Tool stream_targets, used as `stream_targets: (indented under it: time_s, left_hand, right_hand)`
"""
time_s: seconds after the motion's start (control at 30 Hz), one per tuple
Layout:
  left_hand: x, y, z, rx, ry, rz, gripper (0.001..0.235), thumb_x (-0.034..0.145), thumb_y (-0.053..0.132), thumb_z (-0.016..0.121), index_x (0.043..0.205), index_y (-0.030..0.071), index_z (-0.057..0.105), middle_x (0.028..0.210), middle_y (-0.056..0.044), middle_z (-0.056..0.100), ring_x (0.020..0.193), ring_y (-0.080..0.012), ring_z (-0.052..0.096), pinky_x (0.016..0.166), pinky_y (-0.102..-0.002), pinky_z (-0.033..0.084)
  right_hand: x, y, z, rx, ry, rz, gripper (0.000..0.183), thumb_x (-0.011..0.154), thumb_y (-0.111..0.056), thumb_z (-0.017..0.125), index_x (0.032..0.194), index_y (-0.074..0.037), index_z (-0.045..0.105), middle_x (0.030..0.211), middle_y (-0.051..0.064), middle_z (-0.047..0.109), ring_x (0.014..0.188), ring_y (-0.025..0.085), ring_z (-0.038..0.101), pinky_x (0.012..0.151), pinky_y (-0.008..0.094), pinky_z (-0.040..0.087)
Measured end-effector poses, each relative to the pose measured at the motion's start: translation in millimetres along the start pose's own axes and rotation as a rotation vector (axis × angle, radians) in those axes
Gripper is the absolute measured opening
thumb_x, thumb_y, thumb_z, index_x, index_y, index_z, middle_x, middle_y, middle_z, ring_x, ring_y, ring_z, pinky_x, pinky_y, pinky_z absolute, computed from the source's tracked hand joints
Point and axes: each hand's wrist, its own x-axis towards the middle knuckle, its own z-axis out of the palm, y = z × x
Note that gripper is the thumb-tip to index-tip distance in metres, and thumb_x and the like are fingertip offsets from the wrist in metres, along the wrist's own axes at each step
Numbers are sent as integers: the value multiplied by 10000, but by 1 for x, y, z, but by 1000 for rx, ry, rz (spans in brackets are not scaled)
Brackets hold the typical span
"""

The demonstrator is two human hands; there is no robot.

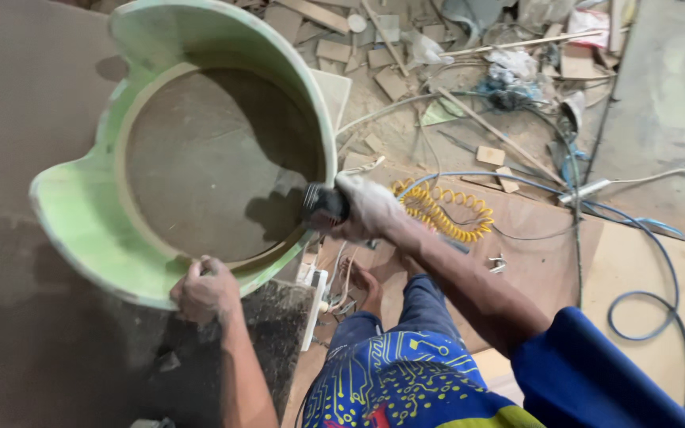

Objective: The person sands the interior edges and surfaces of a large green plastic chair frame using an electric orbital sander held in one hand.

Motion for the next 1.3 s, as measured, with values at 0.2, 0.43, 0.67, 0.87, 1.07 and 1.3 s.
stream_targets:
  time_s: [0.2,0.43,0.67,0.87,1.07,1.3]
  left_hand:
    - [1,22,-24,354,40,57,186,911,388,662,789,301,773,660,8,705,783,-319,736,853,-465,479]
    - [3,-25,28,324,44,39,203,905,376,643,807,276,790,706,-3,739,800,-324,737,811,-458,463]
    - [2,72,-55,271,52,21,192,881,309,637,794,234,791,719,-43,739,774,-307,737,704,-417,521]
    - [-5,40,-4,204,129,10,150,858,317,671,757,243,755,713,-25,724,872,-265,733,751,-417,525]
    - [-4,72,-40,151,88,14,122,843,255,684,783,201,775,710,-61,721,768,-316,731,704,-404,538]
    - [-4,59,-29,165,56,49,60,808,260,722,808,243,779,738,-28,725,755,-285,721,708,-399,527]
  right_hand:
    - [-12,26,56,-7,-34,-24,796,502,-492,834,1166,-215,493,1063,137,625,962,435,708,843,588,582]
    - [13,30,21,-74,24,-61,777,542,-522,823,1171,-224,478,1090,136,623,981,450,699,846,607,574]
    - [-5,10,-2,-286,39,-112,713,615,-435,800,1201,-176,487,1207,177,575,958,496,699,847,610,594]
    - [-1,35,20,-370,65,-176,739,643,-492,819,1244,-206,497,1254,114,557,909,457,713,788,563,626]
    - [-7,46,39,-583,159,-246,871,643,-444,860,1361,-149,465,1384,179,481,930,464,714,800,552,632]
    - [16,41,25,-339,149,-127,767,609,-499,851,1236,-223,506,1115,109,571,822,469,712,736,563,610]
